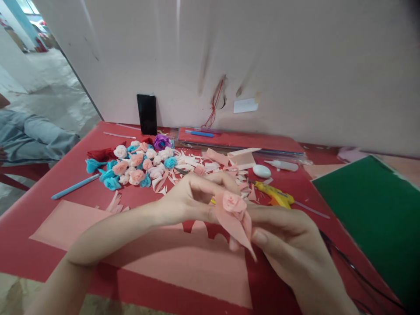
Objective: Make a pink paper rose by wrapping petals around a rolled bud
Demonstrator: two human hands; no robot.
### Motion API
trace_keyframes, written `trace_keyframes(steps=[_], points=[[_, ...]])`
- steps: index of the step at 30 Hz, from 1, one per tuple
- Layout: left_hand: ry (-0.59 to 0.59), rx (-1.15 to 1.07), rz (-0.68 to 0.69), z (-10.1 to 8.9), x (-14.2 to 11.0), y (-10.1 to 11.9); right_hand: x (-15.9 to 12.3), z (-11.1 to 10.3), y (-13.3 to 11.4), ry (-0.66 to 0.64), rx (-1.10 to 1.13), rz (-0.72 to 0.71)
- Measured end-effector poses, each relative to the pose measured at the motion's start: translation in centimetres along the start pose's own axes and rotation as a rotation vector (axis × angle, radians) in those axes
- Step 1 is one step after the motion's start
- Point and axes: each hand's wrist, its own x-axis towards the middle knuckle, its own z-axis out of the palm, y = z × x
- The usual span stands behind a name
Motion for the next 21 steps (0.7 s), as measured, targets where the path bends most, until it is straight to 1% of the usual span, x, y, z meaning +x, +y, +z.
trace_keyframes(steps=[2, 4, 7, 10, 13, 18, 21], points=[[-0.001, 0.001, 0.008, -0.04, 0.11, 0.00, 0.06, 0.07, 0.10, -0.060, 0.103, -0.002], [0.000, 0.013, 0.014, -0.14, 0.18, -0.12, -0.02, 0.02, 0.31, -0.100, 0.184, 0.028], [-0.018, 0.033, 0.021, -0.38, 0.16, -0.50, -0.17, -0.12, 0.65, -0.141, 0.259, 0.073], [-0.060, 0.038, 0.051, -0.55, 0.13, -0.81, -0.16, -0.12, 0.75, -0.167, 0.317, 0.093], [-0.086, 0.054, 0.037, -0.52, 0.18, -0.69, -0.01, 0.01, 0.50, -0.193, 0.328, 0.100], [-0.111, 0.038, -0.011, -0.37, 0.23, -0.25, 0.31, 0.21, 0.01, -0.233, 0.259, 0.116], [-0.121, 0.029, -0.024, -0.32, 0.17, -0.23, 0.53, 0.25, 0.08, -0.237, 0.293, 0.104]])
